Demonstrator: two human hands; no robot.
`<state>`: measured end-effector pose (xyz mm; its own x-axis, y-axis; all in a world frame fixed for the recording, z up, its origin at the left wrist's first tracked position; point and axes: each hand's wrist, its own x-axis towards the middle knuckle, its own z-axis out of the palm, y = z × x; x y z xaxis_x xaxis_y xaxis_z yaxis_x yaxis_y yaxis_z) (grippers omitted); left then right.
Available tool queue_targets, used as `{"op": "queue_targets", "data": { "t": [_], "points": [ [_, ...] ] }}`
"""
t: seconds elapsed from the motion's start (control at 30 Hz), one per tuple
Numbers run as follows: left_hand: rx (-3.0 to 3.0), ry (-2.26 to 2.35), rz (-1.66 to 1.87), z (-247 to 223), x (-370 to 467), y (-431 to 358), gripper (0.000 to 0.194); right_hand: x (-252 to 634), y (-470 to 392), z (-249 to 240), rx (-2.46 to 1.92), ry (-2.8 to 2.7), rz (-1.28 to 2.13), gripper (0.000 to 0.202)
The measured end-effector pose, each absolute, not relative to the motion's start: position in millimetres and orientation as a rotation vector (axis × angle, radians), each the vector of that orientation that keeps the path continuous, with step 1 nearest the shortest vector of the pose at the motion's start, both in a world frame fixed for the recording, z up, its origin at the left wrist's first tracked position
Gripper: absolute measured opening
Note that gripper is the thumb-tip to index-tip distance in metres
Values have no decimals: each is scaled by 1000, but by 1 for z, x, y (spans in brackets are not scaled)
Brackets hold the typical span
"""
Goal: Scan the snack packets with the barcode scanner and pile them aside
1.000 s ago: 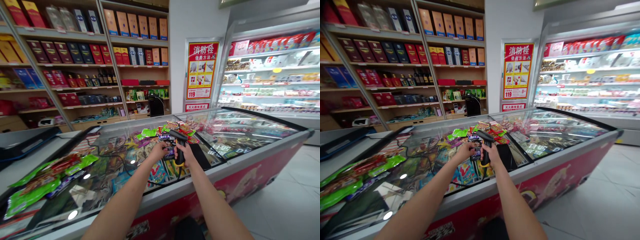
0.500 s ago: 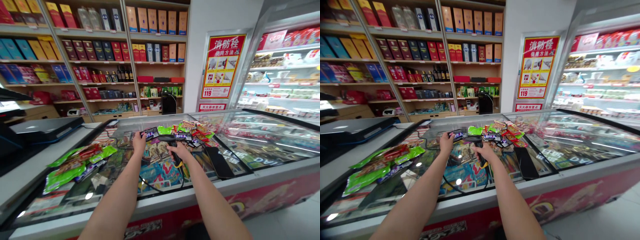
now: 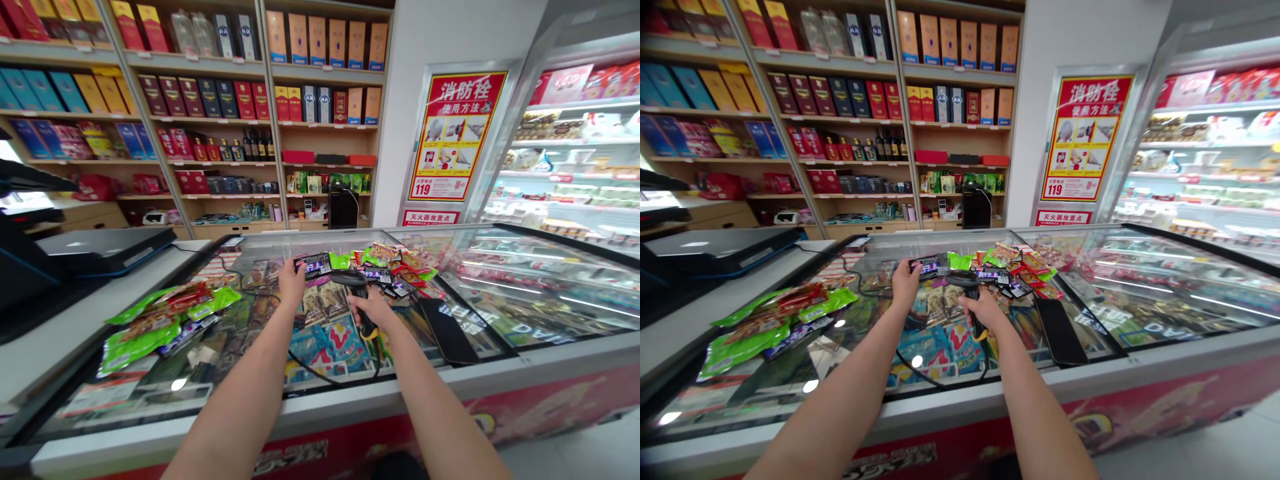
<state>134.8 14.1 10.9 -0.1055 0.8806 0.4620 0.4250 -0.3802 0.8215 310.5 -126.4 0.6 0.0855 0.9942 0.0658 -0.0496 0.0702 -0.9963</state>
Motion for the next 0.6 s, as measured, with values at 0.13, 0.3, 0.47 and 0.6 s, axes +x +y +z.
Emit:
{"op": "queue_targets", "data": {
  "t": [0.13, 0.3, 0.47, 0.6],
  "points": [
    [1768, 1492, 1458, 14, 136, 9, 16, 315, -124, -5, -1184, -1140, 1147, 35],
    [1822, 1577, 1353, 17, 135, -3, 18, 316, -122, -9, -1121, -1048, 1254, 41],
    [1747, 1642, 1417, 20, 114, -6, 21, 297, -115, -3, -1056, -1035, 1320, 45],
    [1677, 1719, 1527, 27, 69, -6, 24, 262, -106, 7, -1023, -1076, 1395, 41]
  ]
}}
